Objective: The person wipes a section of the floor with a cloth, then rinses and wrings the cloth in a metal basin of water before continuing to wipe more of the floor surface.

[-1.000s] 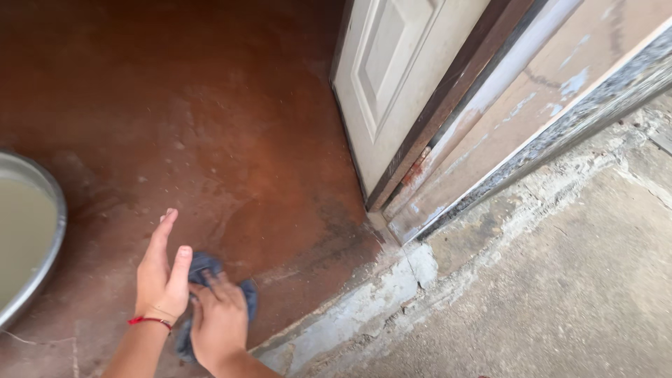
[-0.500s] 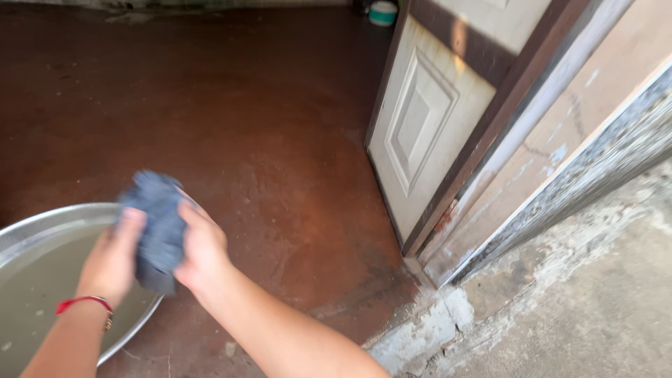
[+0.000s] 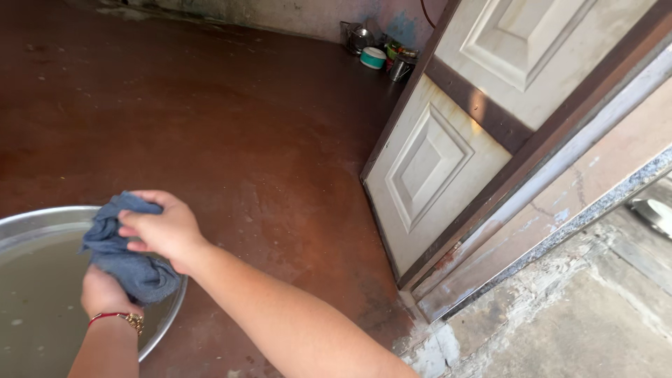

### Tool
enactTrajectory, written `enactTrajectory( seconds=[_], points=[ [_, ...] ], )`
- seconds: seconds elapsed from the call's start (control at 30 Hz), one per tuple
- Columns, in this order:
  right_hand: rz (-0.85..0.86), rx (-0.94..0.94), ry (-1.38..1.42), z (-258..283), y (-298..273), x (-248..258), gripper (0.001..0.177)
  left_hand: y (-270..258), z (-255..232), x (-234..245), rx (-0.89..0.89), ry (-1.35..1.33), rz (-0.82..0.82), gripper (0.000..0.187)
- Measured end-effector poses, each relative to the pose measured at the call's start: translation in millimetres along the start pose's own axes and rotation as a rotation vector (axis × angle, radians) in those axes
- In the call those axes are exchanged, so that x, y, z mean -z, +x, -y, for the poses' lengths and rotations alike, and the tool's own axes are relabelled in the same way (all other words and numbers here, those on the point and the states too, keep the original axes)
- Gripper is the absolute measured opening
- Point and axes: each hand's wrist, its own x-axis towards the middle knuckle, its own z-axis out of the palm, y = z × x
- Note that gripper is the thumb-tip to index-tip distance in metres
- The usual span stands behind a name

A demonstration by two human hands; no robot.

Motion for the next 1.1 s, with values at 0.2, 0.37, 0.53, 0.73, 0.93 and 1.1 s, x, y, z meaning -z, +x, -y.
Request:
enactTrajectory(
  seconds=[0.2, 0.37, 0.53, 0.73, 0.93, 1.1],
  points=[
    [0.111, 0.03, -0.353, -12.1, 5.2, 22.6, 0.062, -24.2, -22.6, -2.9, 0.253, -0.009, -0.186, 0.046],
    [0.159, -0.004, -0.557, 19.1, 4.4, 30.9, 0.081, 19.2, -38.3, 21.0, 0.038, 0.42, -0.039, 0.056],
    [0.322, 0.182, -0.38, 9.0, 16.4, 21.3, 0.111, 11.1, -72.1, 17.4, -0.233, 0.754, -0.05, 0.059],
    [0.51, 0.241, -0.854, -63.0, -5.8, 19.6, 0.088, -24.4, -83.6, 34.8, -0.356, 1.872, 0.148, 0.063],
    [0.792, 0.42, -1.408, -105.5, -26.5, 35.6, 0.059, -18.0, -17.6, 91.2, 0.142, 2.253, 0.404, 0.047],
    [0.905, 0.238, -1.665, -101.0, -40.4, 43.3, 0.074, 12.8, 21.3, 130.2, 0.406, 2.304, 0.518, 0.048]
  ],
)
